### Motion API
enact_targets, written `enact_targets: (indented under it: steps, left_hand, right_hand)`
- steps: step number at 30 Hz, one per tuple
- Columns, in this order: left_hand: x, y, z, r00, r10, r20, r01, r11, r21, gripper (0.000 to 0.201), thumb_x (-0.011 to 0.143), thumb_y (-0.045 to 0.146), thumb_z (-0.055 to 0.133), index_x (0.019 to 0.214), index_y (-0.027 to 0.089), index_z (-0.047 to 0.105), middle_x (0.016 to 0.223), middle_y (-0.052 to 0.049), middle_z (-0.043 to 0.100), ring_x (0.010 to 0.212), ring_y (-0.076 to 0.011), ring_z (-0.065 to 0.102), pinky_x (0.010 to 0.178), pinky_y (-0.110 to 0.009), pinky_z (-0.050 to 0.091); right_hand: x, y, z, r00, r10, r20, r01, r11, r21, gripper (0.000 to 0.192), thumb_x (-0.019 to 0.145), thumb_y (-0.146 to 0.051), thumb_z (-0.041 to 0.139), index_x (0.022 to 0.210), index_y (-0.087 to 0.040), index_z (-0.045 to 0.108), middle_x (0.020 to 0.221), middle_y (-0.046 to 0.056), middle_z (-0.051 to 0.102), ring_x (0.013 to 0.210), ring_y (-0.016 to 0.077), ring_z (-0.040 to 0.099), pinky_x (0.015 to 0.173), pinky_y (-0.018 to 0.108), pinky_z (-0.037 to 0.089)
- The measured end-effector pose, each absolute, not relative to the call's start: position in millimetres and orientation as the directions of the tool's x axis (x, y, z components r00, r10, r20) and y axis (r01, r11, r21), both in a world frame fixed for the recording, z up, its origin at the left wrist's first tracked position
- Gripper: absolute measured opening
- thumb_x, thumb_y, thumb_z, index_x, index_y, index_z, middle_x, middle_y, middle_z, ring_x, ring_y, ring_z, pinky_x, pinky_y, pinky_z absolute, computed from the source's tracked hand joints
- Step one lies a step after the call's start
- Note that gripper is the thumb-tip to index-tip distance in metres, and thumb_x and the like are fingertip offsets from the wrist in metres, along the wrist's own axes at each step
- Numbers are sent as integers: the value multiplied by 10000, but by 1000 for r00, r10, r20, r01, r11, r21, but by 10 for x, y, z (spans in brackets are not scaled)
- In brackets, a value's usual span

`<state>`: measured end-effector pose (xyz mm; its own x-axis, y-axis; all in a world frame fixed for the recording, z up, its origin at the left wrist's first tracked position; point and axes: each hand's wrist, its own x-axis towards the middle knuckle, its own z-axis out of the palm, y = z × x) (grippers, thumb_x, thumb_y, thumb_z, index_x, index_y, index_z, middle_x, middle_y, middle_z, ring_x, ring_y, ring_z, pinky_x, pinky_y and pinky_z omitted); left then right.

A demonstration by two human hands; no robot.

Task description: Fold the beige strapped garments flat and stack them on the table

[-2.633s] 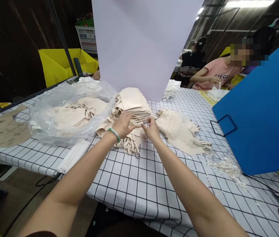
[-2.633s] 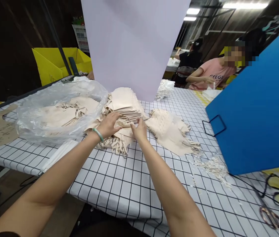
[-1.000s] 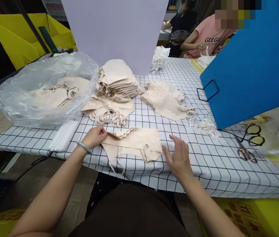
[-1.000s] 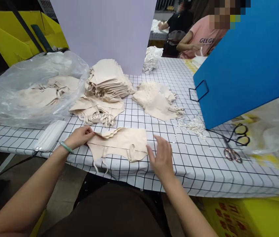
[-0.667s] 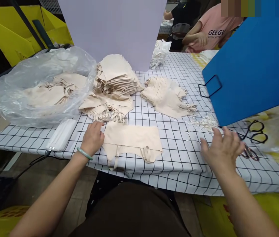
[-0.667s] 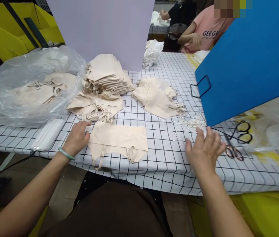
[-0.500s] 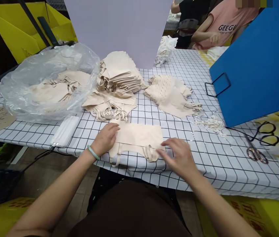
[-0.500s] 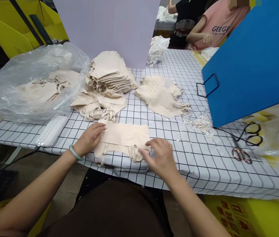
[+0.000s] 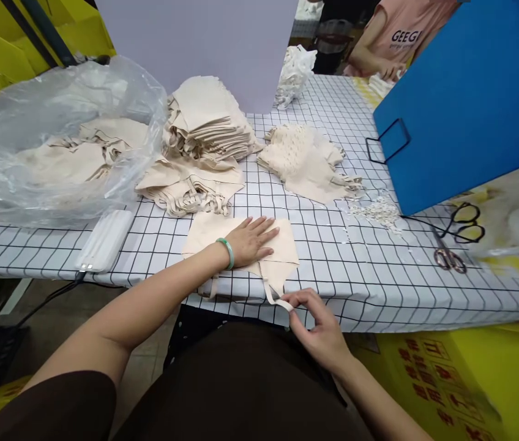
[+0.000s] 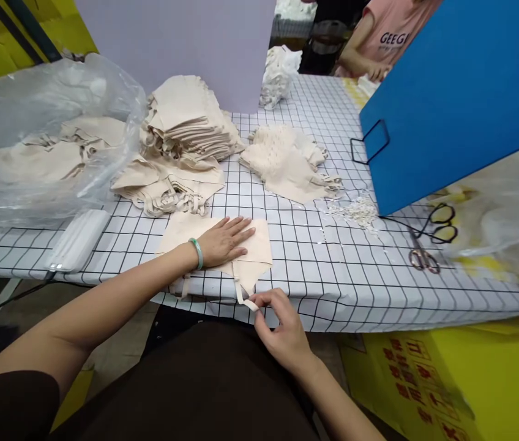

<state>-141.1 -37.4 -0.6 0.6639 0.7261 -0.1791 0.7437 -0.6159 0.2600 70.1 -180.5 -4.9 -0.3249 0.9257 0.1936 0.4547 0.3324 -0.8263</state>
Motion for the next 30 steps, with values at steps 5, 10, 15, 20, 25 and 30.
enact_targets:
  steps: [5,10,15,20,25,30]
  left_hand:
    - [-1446,-378,-56,661,729,-177,746,-612,263,641,1016,523,278,1572,207,230,1667,-64,100,1541,-257,72,1241,-475,79]
    - [-1435,-351,-83,665,727,-171,740,-611,282,638,1016,506,291,1570,195,234,1665,-73,102,1540,-260,74,1240,-487,70]
    - [-1470,-432,7,677,731,-86,702,-607,372,636,1000,491,392,1528,144,327,1639,-129,217,1530,-301,131,1227,-542,124]
    - [-1894,-455,197,441,818,369,655,-574,491,317,983,348,481,1201,158,610,1319,-142,621,1271,-252,541,1079,-438,433]
    - [-2737,-189,300,-24,851,525,883,-229,411,118,877,127,523,938,162,617,1004,-115,658,1004,-255,595,937,-419,498]
    - [-3190,92,264,-75,908,413,963,-42,266,192,855,112,513,994,142,641,1098,-136,648,1075,-271,580,971,-405,489]
  right_hand:
    - [798,-2041,-190,-397,918,3,457,201,-866,165,913,-163,486,1044,-240,549,919,48,677,803,165,656,746,300,553]
    - [929,-2177,-124,-570,807,152,471,474,-744,198,864,-109,534,1022,-221,576,1133,123,705,959,213,695,768,310,570]
    - [994,-1862,-34,-334,809,483,611,576,-543,242,857,-69,563,1054,-207,590,1290,165,639,1148,277,639,892,391,527]
    - [629,-849,155,-248,833,495,658,520,-545,101,912,-236,567,994,-246,625,993,70,707,967,249,648,862,415,503]
    - [-208,237,198,-303,921,244,608,384,-695,163,889,-339,508,917,-230,626,957,60,688,907,229,631,822,382,502]
    - [-925,1200,62,-188,966,179,702,260,-663,306,813,-337,533,1061,-169,598,1105,132,648,930,244,620,855,392,486]
